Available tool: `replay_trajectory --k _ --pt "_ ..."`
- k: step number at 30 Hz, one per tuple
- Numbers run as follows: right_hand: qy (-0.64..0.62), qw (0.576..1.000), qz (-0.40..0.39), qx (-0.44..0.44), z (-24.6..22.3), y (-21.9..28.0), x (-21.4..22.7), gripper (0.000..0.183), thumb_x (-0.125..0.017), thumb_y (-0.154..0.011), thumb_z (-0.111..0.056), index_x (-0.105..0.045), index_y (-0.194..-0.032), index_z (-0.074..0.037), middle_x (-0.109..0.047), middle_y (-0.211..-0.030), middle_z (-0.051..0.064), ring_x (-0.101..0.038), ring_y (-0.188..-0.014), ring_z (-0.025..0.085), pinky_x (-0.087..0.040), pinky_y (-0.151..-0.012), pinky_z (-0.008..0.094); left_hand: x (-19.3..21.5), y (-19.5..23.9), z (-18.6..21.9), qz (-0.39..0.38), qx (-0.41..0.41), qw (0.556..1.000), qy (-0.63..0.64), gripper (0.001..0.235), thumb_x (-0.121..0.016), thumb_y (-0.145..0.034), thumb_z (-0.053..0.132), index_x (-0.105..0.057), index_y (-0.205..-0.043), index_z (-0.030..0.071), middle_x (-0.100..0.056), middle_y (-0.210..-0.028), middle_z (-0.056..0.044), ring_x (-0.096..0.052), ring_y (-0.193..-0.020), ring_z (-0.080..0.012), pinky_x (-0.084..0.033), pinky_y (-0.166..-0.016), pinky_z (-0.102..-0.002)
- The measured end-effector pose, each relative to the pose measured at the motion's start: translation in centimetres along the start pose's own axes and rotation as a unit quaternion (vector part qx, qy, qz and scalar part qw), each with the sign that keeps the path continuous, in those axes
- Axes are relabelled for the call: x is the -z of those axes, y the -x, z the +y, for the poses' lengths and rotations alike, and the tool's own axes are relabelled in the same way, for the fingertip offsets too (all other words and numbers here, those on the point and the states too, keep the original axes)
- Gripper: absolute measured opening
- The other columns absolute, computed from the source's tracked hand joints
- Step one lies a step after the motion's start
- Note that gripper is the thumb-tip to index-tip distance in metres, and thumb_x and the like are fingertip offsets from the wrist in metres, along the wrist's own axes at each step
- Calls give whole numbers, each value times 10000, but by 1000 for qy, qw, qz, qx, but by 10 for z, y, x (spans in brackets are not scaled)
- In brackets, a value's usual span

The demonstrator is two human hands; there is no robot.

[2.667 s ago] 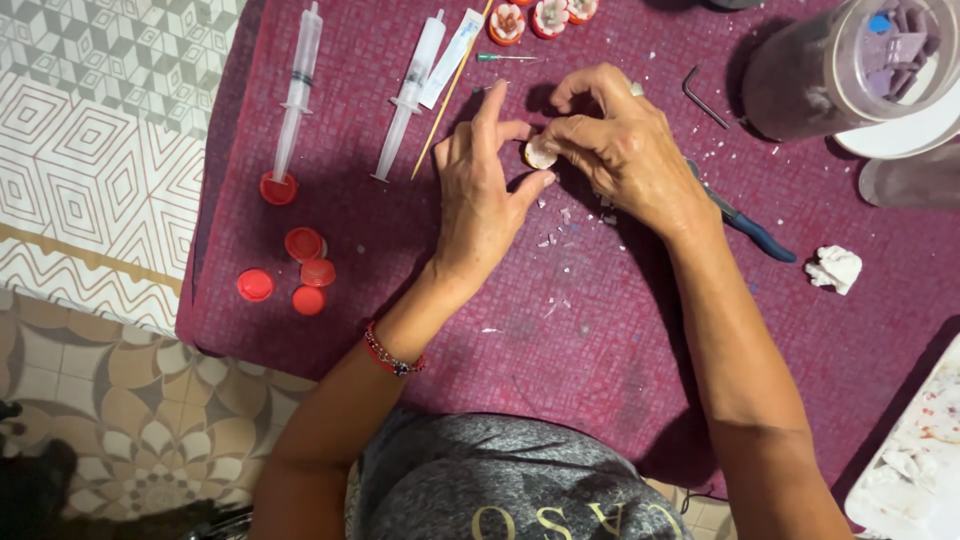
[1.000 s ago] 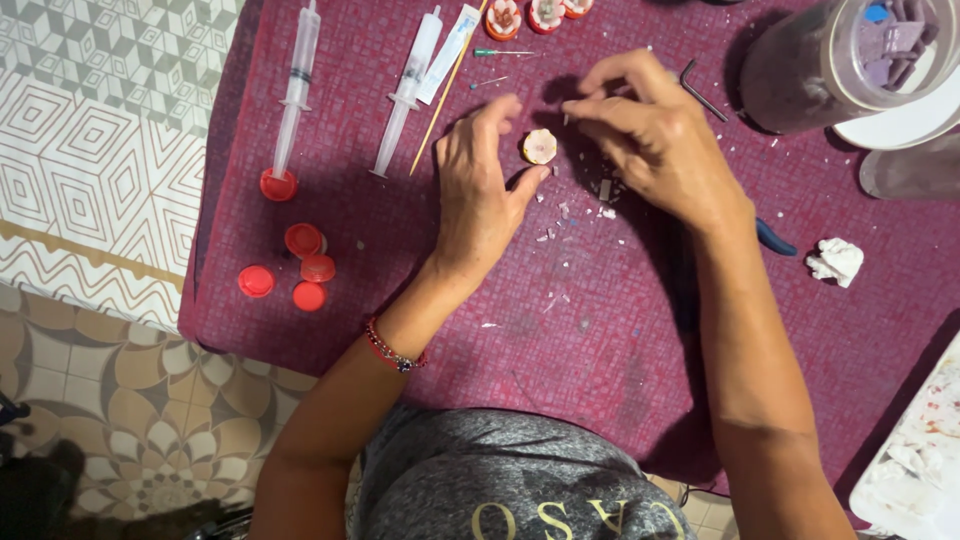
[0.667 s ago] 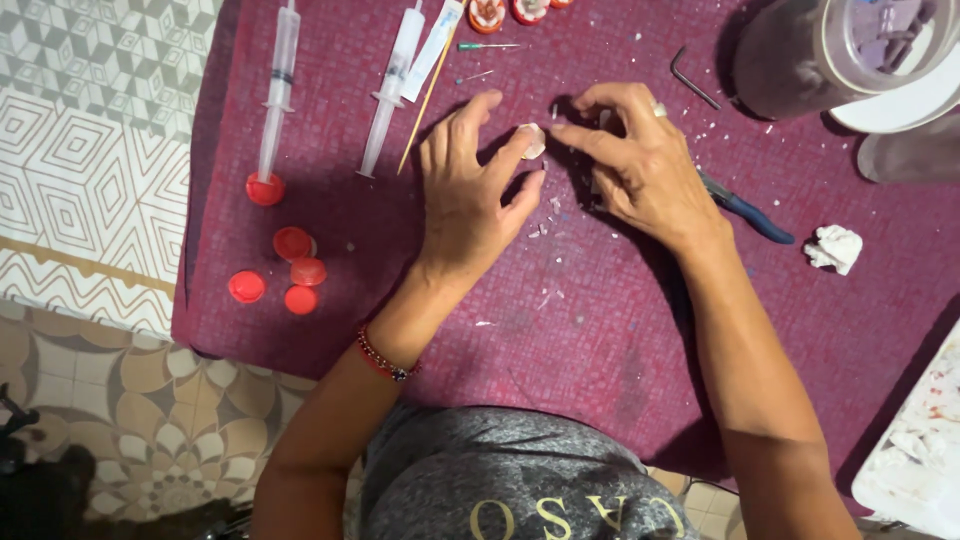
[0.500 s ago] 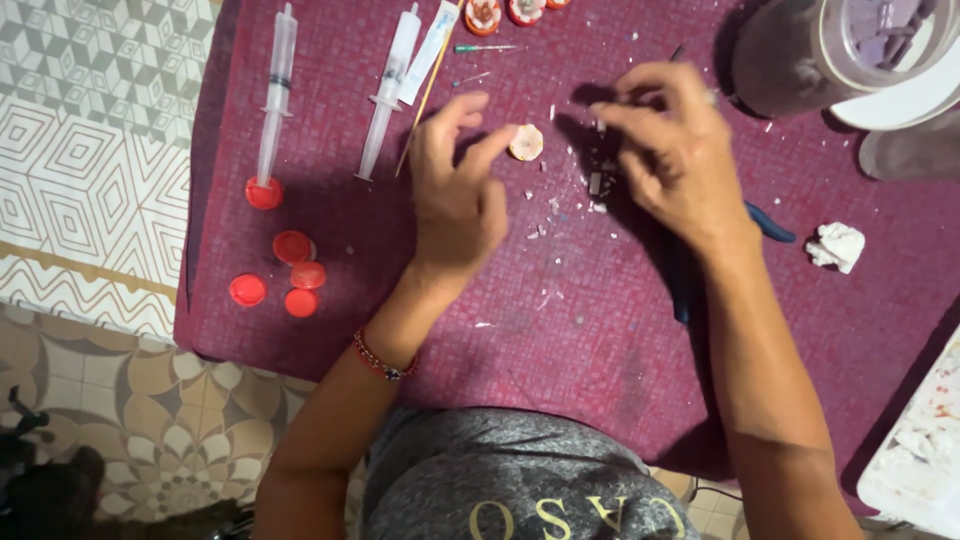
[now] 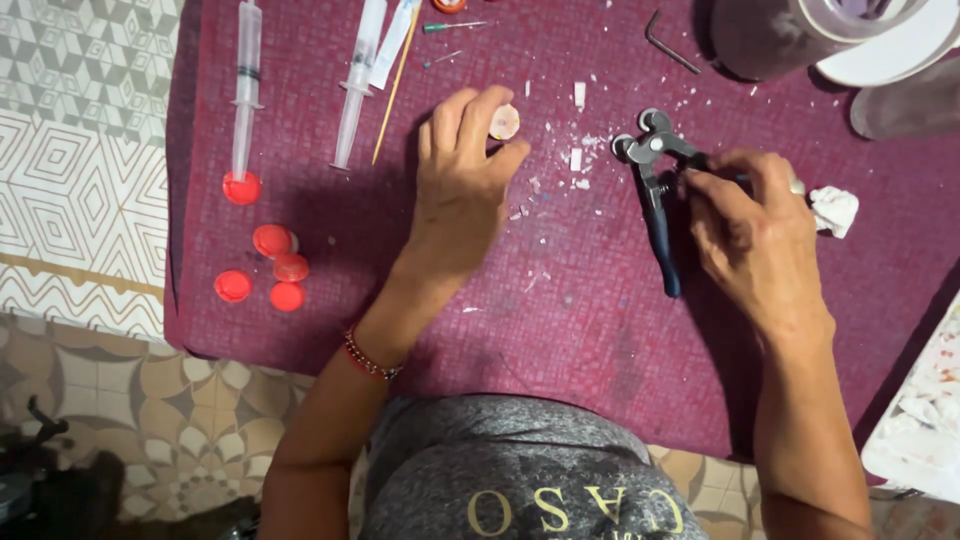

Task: Crafting a miniature decorative item by cutting small pieces with pliers and assembling them on a base

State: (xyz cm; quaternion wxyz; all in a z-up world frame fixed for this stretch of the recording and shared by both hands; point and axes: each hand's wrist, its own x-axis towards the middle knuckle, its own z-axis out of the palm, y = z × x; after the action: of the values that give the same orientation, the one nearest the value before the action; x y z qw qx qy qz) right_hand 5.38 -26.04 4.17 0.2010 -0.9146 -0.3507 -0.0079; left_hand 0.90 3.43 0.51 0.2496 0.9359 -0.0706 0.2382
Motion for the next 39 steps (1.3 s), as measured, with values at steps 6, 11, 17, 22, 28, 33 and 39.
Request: replay_trajectory --k 6,11,17,22,28,33,39 --pt "30 999 -33 -20 -20 14 11 625 -750 -971 -334 -558 -1410 67 -499 -1367 288 -492 -1239 464 -455 -1042 595 18 0 9 -90 -87 992 0 154 -777 -914 -45 -641 -893 25 -595 -1289 -208 -574 -1207 -393 -533 -914 -485" --pt "14 1000 -21 -4 -20 19 9 565 -761 -979 -249 -565 -1400 72 -486 -1385 294 -486 -1259 476 -428 -1102 589 20 -5 13 -109 -151 981 -58 263 -809 -826 -37 -591 -732 77 -621 -1262 -156 -592 -1141 -323 -542 -914 -439" --pt "17 999 -22 -24 -17 19 8 586 -755 -977 -257 -543 -1416 68 -460 -1402 305 -469 -1267 485 -428 -1083 598 14 -13 9 -68 -210 972 -75 323 -699 -794 -124 -503 -636 78 -660 -1157 -162 -609 -1051 -306 -535 -896 -414" --pt "15 1000 -6 -17 -15 18 7 532 -755 -993 -227 -564 -1396 64 -475 -1397 305 -483 -1252 485 -429 -1083 587 5 -11 2 -75 -217 971 -73 186 -640 -930 6 -594 -764 75 -658 -1172 -150 -617 -1083 -309 -509 -935 -419" --pt "21 999 -20 -20 -17 14 11 536 -741 -999 -238 -563 -1401 68 -484 -1381 296 -483 -1233 480 -438 -1057 584 18 -20 6 -69 -120 980 144 164 -499 -1042 -7 -581 -911 47 -632 -975 -73 -510 -908 -235 -345 -791 -359" --pt "40 999 -31 -10 -17 13 10 621 -739 -985 -323 -547 -1412 85 -495 -1361 307 -490 -1205 480 -452 -1025 588 8 -14 5 24 52 947 317 96 -694 -970 -2 -718 -1059 22 -704 -934 -74 -620 -844 -194 -508 -787 -309" --pt "17 1000 -12 0 -21 8 8 523 -734 -1016 -248 -573 -1387 84 -492 -1371 308 -482 -1233 486 -442 -1068 593 1 1 5 7 149 915 375 210 -674 -976 -13 -730 -1176 19 -696 -1045 -66 -673 -952 -153 -535 -872 -256"
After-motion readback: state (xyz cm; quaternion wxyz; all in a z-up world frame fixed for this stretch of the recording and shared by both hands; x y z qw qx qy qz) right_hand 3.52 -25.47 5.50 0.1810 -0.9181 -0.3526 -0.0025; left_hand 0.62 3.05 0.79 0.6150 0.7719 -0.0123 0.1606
